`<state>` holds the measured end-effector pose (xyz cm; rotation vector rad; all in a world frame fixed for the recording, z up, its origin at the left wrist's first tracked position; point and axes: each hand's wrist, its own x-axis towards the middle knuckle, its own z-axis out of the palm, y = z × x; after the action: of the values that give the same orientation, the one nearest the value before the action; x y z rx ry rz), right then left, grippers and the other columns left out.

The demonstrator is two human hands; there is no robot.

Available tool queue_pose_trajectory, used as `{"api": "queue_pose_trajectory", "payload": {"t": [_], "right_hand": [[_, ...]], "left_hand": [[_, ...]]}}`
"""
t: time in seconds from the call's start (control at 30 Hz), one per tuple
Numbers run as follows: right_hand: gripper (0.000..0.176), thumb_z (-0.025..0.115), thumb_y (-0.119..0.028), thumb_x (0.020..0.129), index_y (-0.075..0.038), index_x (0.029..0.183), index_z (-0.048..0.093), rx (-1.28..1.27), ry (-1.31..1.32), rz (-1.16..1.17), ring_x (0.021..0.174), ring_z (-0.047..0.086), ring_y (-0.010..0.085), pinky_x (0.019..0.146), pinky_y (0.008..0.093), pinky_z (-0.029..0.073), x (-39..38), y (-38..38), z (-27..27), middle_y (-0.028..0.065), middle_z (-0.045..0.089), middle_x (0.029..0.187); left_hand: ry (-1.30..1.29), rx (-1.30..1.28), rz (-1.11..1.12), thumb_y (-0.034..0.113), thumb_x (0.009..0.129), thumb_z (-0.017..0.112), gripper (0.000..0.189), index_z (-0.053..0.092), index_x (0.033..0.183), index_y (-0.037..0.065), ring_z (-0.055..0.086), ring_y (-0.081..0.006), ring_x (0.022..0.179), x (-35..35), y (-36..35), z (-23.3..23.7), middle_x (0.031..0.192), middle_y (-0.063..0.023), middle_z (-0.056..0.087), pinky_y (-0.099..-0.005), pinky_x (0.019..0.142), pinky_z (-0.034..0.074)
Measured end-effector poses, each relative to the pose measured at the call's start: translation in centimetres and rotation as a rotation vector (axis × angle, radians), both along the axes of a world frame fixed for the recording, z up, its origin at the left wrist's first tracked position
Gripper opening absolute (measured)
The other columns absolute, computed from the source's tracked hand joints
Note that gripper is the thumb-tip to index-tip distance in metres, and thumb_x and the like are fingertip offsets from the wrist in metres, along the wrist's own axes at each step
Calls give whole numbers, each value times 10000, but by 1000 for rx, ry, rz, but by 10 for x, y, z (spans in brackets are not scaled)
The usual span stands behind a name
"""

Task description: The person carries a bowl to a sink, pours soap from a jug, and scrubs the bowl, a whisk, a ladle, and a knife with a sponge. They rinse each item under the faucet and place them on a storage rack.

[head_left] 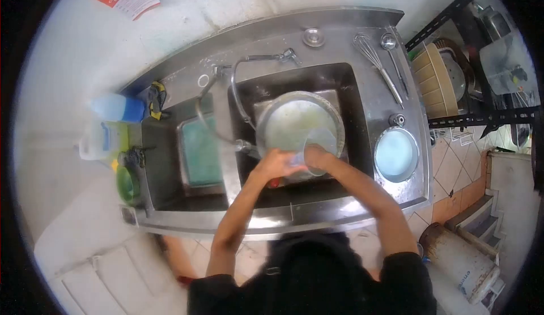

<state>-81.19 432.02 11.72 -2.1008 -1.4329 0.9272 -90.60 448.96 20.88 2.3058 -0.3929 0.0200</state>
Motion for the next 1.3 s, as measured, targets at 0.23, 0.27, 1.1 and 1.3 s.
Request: {"api": "queue_pose_trajectory", "payload": {"t": [0.23, 0.27, 1.1, 1.3], "right_hand": [[228, 560, -196, 729, -75, 888, 668, -73, -641, -10, 923, 585, 212, 785, 383, 469, 37, 20, 41, 85, 644, 959], [228, 560, -196, 729, -75, 888, 668, -67, -649, -36, 923, 585, 212, 785, 383, 469, 33, 33, 30, 85, 644, 959], [227, 573, -248, 775, -91, 912, 661, -137, -62, -96, 961, 597, 317, 849, 423, 471, 6, -13, 98, 166, 612, 1065], [205, 569, -228, 760, -53, 828, 651, 209, -836, 12, 1059, 510, 273, 818, 349, 477, 78, -27, 127, 95, 481, 1202]], "left_hand": [[3, -92, 59, 310, 679, 794, 310, 681, 779, 40, 568, -236, 431, 4, -7, 24, 531, -116, 575, -308, 449, 460], [-5, -80, 37, 310, 679, 794, 310, 681, 779, 40, 568, -236, 431, 10, -5, 28, 531, -116, 575, -308, 449, 460], [-61, -56, 201, 363, 649, 810, 398, 587, 615, 36, 507, -227, 382, 0, 15, 12, 484, -108, 530, -319, 403, 424], [101, -217, 133, 331, 658, 813, 377, 590, 608, 31, 483, -204, 381, 15, -9, 61, 477, -92, 520, -309, 411, 424]]}}
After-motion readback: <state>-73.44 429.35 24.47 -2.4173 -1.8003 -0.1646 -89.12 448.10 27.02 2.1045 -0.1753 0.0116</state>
